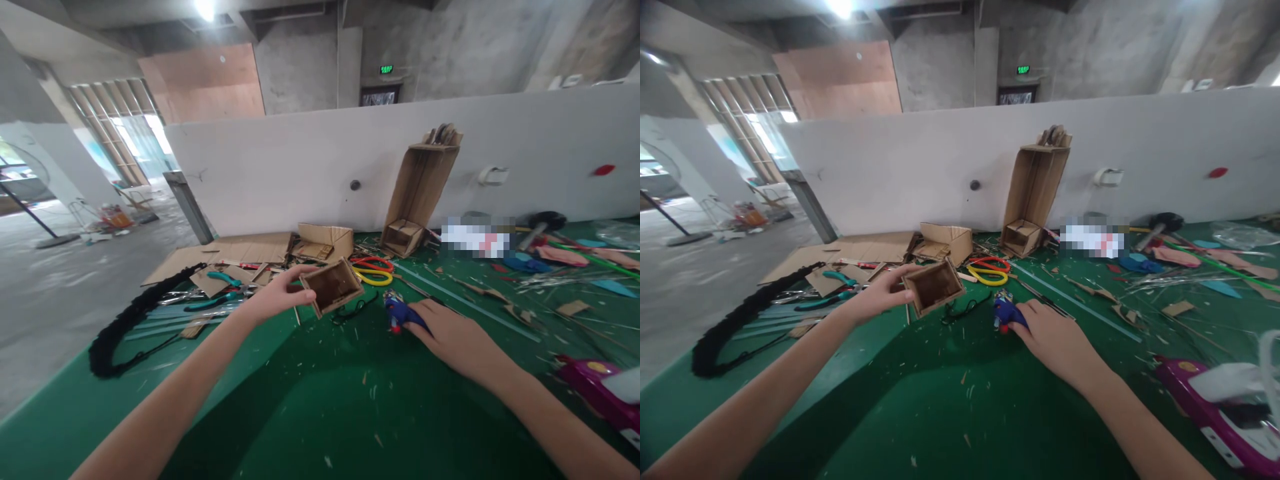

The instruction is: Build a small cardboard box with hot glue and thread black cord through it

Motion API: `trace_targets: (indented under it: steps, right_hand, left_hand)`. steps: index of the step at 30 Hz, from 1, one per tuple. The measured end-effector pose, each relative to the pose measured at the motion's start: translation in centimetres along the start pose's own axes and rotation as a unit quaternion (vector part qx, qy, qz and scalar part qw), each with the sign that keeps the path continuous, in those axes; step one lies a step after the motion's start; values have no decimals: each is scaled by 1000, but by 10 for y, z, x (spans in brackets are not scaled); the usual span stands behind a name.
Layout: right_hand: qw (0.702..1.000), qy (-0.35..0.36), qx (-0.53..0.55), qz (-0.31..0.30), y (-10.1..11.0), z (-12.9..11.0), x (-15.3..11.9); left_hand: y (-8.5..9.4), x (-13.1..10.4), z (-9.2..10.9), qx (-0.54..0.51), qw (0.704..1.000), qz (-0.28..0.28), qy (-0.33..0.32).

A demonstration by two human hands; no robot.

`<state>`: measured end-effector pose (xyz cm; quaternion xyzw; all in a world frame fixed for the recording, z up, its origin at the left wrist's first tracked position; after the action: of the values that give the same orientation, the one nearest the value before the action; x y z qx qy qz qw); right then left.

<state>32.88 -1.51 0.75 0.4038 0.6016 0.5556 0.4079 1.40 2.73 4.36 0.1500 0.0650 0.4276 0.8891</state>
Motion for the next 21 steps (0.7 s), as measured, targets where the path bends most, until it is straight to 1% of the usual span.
trace_targets:
  steps: [1,3,6,9,13,15,17,18,20,21]
  right_hand:
    - [1000,6,2,4,-1,-1,0]
    - [1000,22,2,12,-2,-2,0]
    - [999,37,-12,25,-4,-3,1]
    - [998,35,-28,43,-8,-3,3]
    - [997,9,-18,74,-6,-3,1]
    - [995,29,33,92,1,-11,-2]
    - [985,69,129,96,14,-26,-3]
    - [974,86,189,85,20,-36,-2]
    - [946,91,306,59,33,-56,5]
    - [934,99,340,59,39,-67,10]
  left_hand:
    - [0,0,-2,-73,997,10,-12]
    - [-1,0,-5,-198,979,23,-34]
    - [-4,2,-3,-315,948,20,-41]
    - [-4,2,1,-357,933,27,-32]
    - [-2,1,6,-370,928,44,-23]
    - [-2,0,8,-371,927,52,-16]
    - [-2,0,10,-369,927,65,-8]
    - [-2,0,11,-369,927,71,-4]
    - [-3,0,13,-365,927,82,9]
    - [-4,0,14,-360,929,87,18]
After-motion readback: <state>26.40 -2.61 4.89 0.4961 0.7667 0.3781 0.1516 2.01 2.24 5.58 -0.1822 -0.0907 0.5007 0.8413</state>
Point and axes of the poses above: each hand's wrist, its own x-axis towards the middle knuckle, its own y-axis out of the back of the hand, z = x × y, the point moved 2 cm from there along x, towards the middle knuckle, and after that the axes turned 13 degrees about -z, right-handed, at the moved point
